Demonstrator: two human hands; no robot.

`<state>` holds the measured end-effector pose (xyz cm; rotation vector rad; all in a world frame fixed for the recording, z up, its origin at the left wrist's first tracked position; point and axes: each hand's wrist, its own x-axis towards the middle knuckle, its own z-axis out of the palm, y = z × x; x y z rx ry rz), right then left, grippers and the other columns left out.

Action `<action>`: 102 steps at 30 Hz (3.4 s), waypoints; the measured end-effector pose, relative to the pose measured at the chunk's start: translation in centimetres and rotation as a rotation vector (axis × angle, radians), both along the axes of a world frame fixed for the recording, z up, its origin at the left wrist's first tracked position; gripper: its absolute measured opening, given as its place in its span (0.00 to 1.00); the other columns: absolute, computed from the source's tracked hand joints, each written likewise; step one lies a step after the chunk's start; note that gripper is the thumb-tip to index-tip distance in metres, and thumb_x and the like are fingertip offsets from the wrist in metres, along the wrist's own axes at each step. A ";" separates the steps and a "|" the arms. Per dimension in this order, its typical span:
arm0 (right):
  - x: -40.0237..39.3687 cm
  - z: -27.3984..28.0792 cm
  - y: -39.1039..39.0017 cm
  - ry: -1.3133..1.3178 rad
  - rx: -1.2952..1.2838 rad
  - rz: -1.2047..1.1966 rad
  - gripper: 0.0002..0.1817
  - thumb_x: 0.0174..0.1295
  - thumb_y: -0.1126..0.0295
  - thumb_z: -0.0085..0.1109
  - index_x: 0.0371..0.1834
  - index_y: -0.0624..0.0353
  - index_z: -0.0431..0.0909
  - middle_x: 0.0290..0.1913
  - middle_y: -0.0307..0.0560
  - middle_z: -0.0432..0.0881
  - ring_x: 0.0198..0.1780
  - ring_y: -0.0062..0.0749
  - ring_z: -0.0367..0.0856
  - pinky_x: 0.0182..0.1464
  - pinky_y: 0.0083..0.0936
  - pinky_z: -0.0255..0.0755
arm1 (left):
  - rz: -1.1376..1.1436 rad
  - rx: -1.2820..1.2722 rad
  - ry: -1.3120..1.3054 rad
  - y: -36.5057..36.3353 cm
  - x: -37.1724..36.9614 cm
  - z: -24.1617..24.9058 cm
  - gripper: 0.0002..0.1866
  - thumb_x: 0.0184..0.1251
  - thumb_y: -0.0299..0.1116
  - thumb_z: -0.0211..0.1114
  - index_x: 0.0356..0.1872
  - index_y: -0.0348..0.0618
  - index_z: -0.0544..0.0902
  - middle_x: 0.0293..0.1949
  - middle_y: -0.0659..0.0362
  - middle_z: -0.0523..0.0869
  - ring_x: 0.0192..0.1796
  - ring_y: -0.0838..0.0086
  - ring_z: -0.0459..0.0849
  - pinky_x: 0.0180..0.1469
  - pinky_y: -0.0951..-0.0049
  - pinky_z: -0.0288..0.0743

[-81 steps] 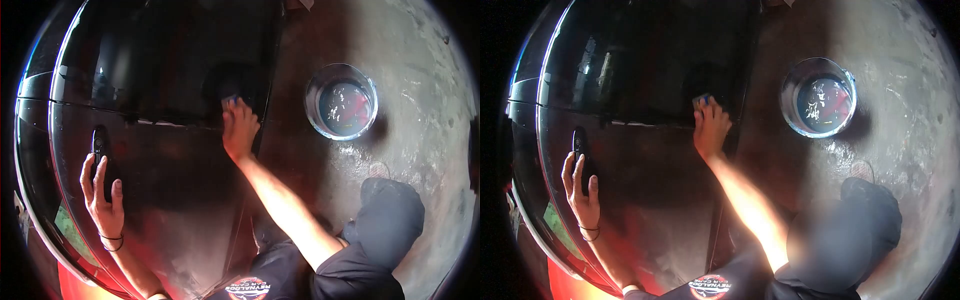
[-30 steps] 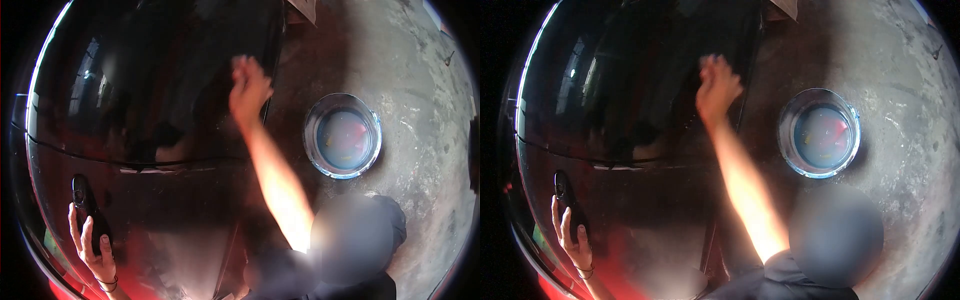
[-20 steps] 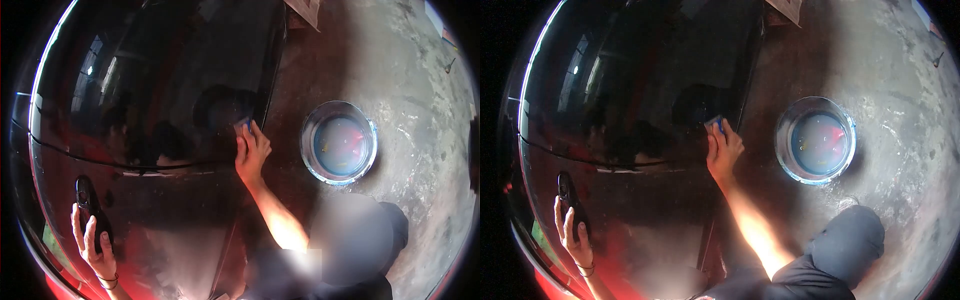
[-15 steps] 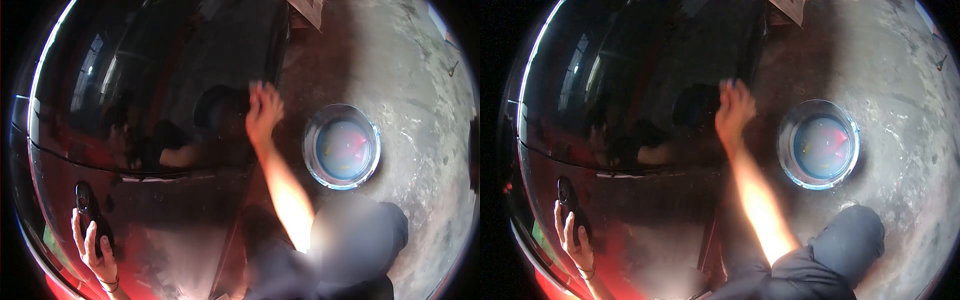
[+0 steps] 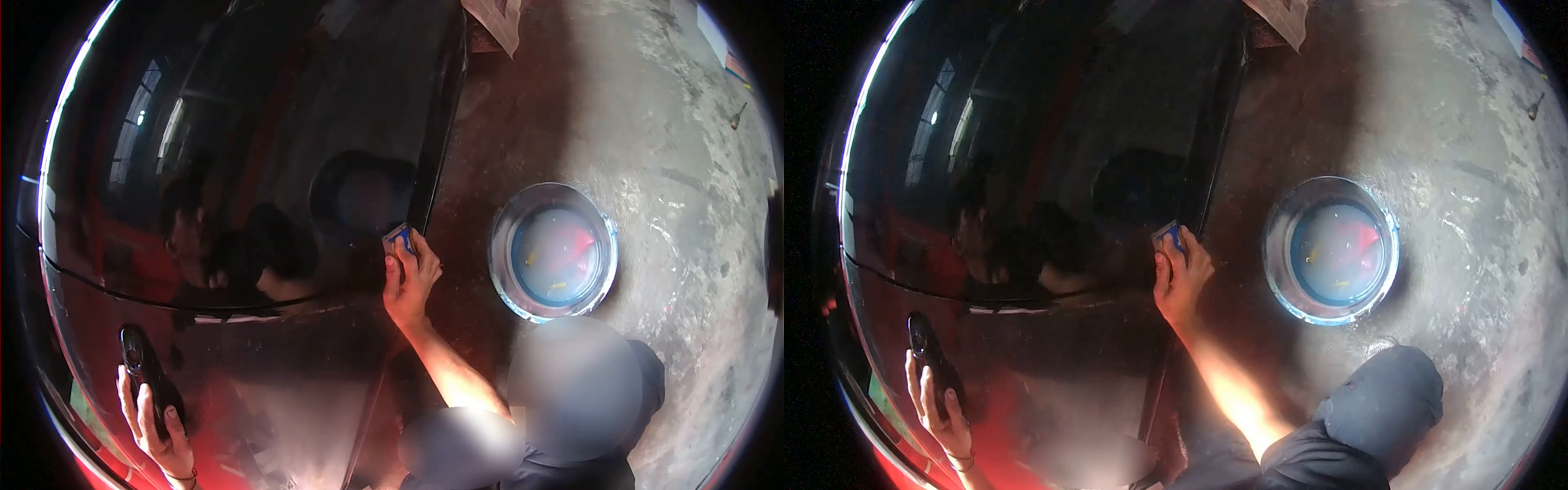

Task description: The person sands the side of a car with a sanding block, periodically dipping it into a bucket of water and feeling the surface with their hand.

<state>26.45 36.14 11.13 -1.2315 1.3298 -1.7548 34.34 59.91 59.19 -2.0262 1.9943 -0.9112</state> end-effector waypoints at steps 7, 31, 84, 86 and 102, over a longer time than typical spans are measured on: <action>-3.2 3.3 -25.1 -0.005 -0.043 -0.171 0.21 0.82 0.62 0.65 0.75 0.43 0.87 0.79 0.51 0.82 0.77 0.61 0.78 0.74 0.61 0.67 | 0.057 -0.018 -0.066 0.6 0.4 0.1 0.29 0.87 0.32 0.63 0.84 0.43 0.77 0.87 0.39 0.72 0.88 0.38 0.71 0.87 0.38 0.65; -14.8 -2.8 -2.2 0.246 -0.015 0.060 0.20 0.78 0.67 0.74 0.70 0.59 0.87 0.71 0.60 0.87 0.74 0.58 0.84 0.78 0.48 0.77 | -0.036 -0.416 -0.052 -0.9 -2.3 -3.2 0.30 0.64 0.25 0.82 0.70 0.43 0.91 0.68 0.50 0.87 0.72 0.53 0.85 0.77 0.50 0.76; -39.3 -12.6 -23.8 1.355 0.661 0.185 0.22 0.81 0.54 0.67 0.75 0.38 0.88 0.69 0.58 0.90 0.75 0.60 0.84 0.76 0.61 0.76 | 0.200 -0.672 0.170 -1.2 -0.8 -7.8 0.22 0.93 0.35 0.64 0.78 0.39 0.83 0.71 0.48 0.90 0.69 0.60 0.91 0.72 0.59 0.85; -39.5 -9.5 -25.2 1.281 0.910 0.170 0.25 0.79 0.54 0.67 0.77 0.41 0.87 0.75 0.59 0.87 0.79 0.60 0.82 0.80 0.62 0.73 | 0.245 -0.628 0.077 -0.6 -0.7 -7.2 0.22 0.93 0.35 0.63 0.79 0.38 0.81 0.70 0.49 0.90 0.69 0.61 0.90 0.72 0.60 0.84; -3.0 -1.5 -17.8 -0.342 0.000 -0.044 0.22 0.82 0.68 0.66 0.75 0.56 0.86 0.76 0.59 0.86 0.76 0.58 0.83 0.79 0.50 0.71 | 0.366 -0.339 0.650 -1.6 -1.6 -2.4 0.23 0.90 0.41 0.68 0.74 0.37 0.79 0.26 0.66 0.79 0.21 0.86 0.76 0.21 0.80 0.72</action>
